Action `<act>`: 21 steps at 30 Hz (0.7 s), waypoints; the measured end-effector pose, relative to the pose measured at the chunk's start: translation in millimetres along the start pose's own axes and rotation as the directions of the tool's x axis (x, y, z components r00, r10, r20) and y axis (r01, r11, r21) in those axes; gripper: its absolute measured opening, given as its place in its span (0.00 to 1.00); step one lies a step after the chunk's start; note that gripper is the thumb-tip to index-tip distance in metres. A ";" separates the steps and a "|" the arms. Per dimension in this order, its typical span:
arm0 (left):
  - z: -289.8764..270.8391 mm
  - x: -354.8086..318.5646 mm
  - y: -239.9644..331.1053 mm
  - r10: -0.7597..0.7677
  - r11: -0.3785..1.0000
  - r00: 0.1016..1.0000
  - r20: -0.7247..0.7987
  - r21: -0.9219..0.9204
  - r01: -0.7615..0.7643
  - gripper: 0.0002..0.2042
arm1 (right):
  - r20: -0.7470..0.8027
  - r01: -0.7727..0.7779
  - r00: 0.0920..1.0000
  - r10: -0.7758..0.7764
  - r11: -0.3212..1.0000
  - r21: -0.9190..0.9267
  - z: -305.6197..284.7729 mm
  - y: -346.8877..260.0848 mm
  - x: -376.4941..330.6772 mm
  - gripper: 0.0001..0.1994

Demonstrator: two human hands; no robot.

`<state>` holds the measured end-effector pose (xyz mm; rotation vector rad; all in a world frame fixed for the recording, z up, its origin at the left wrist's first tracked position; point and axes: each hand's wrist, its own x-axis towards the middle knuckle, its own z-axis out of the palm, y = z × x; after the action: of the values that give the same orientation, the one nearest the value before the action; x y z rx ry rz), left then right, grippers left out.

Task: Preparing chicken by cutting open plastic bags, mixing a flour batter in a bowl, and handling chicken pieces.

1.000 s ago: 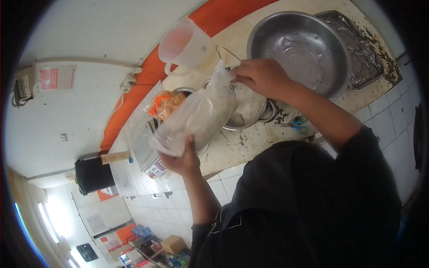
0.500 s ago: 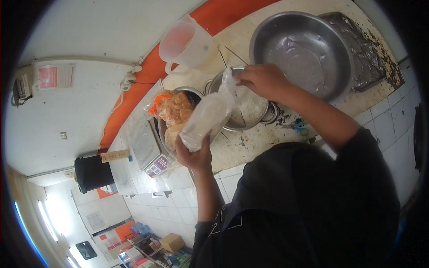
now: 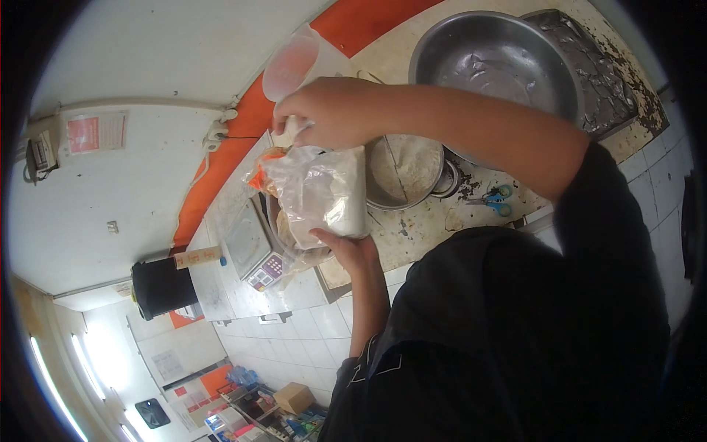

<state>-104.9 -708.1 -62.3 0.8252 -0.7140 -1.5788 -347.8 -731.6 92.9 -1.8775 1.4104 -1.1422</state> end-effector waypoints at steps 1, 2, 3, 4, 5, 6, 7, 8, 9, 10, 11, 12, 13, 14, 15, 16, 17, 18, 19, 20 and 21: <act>1.2 0.8 -3.3 -0.015 0.999 1.000 -0.008 -0.045 0.015 0.34 | 0.007 0.007 1.000 -0.007 1.000 0.000 -3.5 -15.2 5.9 0.15; 0.1 2.5 -5.8 -0.007 0.999 1.000 -0.014 -0.049 0.007 0.34 | 0.052 0.032 0.998 -0.030 0.999 -0.033 -6.1 -31.6 9.7 0.14; 3.3 3.0 -8.5 -0.062 0.991 0.998 -0.002 -0.117 0.061 0.34 | 0.099 0.061 0.994 -0.053 0.996 -0.070 -7.4 -42.1 12.2 0.14; 7.2 3.5 -11.2 -0.114 0.976 0.993 0.013 -0.184 0.114 0.34 | 0.109 0.072 0.992 -0.063 0.995 -0.075 -6.4 -45.7 16.0 0.14; 12.1 3.6 -15.3 -0.142 0.978 0.990 0.012 -0.154 0.142 0.35 | 0.114 0.117 0.988 -0.104 0.986 -0.116 -5.8 -48.2 20.4 0.14; 21.7 1.6 -15.9 -0.125 0.978 0.992 0.001 -0.170 0.123 0.35 | 0.129 0.169 0.980 -0.150 0.973 -0.155 -2.8 -51.4 26.0 0.13; 32.4 -0.7 -17.2 -0.191 0.957 0.982 0.005 -0.222 0.187 0.36 | 0.139 0.181 0.977 -0.159 0.970 -0.160 -2.0 -54.0 26.4 0.13; 38.3 -2.2 -19.5 -0.256 0.929 0.967 0.014 -0.271 0.250 0.36 | 0.125 0.184 0.977 -0.172 0.979 -0.092 -1.7 -55.5 25.2 0.13; 34.9 1.6 -23.5 -0.277 0.927 0.956 0.095 -0.236 0.292 0.37 | 0.109 0.186 0.977 -0.183 0.982 -0.022 -0.1 -56.5 25.5 0.12; 31.8 3.1 -27.6 -0.268 0.928 0.959 0.091 -0.242 0.283 0.37 | 0.117 0.194 0.975 -0.191 0.981 -0.022 2.9 -57.5 26.5 0.12; 28.4 4.4 -31.4 -0.331 0.904 0.941 0.076 -0.259 0.339 0.37 | 0.096 0.238 0.967 -0.235 0.971 -0.023 6.8 -58.2 27.3 0.11; 30.9 0.4 -30.0 -0.400 0.874 0.914 0.061 -0.276 0.401 0.37 | 0.073 0.273 0.960 -0.270 0.962 -0.024 10.8 -59.1 26.0 0.11; 42.1 -5.7 -24.4 -0.407 0.871 0.912 0.059 -0.277 0.406 0.37 | 0.075 0.266 0.962 -0.263 0.964 -0.023 9.6 -61.1 24.1 0.11; 54.1 -12.8 -17.0 -0.453 0.859 0.891 0.015 -0.260 0.441 0.37 | 0.060 0.248 0.967 -0.248 0.969 -0.008 7.3 -63.5 22.9 0.10; 62.9 -16.4 -10.9 -0.493 0.847 0.870 -0.026 -0.243 0.473 0.37 | 0.043 0.236 0.971 -0.236 0.972 0.006 4.3 -66.3 22.2 0.10; 63.8 -16.3 -9.7 -0.495 0.846 0.869 -0.026 -0.241 0.475 0.37 | 0.042 0.234 0.971 -0.234 0.972 0.006 4.1 -64.2 22.4 0.10; 64.2 -16.0 -8.8 -0.478 0.840 0.877 0.050 -0.265 0.473 0.37 | -0.014 0.251 0.968 -0.251 0.968 0.021 4.3 -60.6 23.2 0.09; 64.1 -17.7 -8.1 -0.457 0.833 0.881 0.124 -0.289 0.472 0.37 | -0.068 0.269 0.962 -0.266 0.962 0.036 4.0 -59.7 22.2 0.09; 63.8 -20.4 -8.3 -0.458 0.832 0.880 0.122 -0.289 0.473 0.37 | -0.068 0.267 0.962 -0.264 0.963 0.038 4.0 -58.9 20.9 0.09; 63.2 -24.0 -9.1 -0.444 0.815 0.883 0.149 -0.341 0.468 0.37 | -0.082 0.239 0.967 -0.242 0.970 -0.047 3.8 -58.6 19.2 0.08; 64.3 -23.4 -10.1 -0.424 0.796 0.888 0.179 -0.393 0.460 0.37 | -0.097 0.212 0.969 -0.226 0.968 -0.134 2.1 -58.4 19.8 0.08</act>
<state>-161.3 -683.0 -31.2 0.6235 -0.2054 -2.1076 -314.7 -731.8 145.0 -2.1288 1.3861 -1.3094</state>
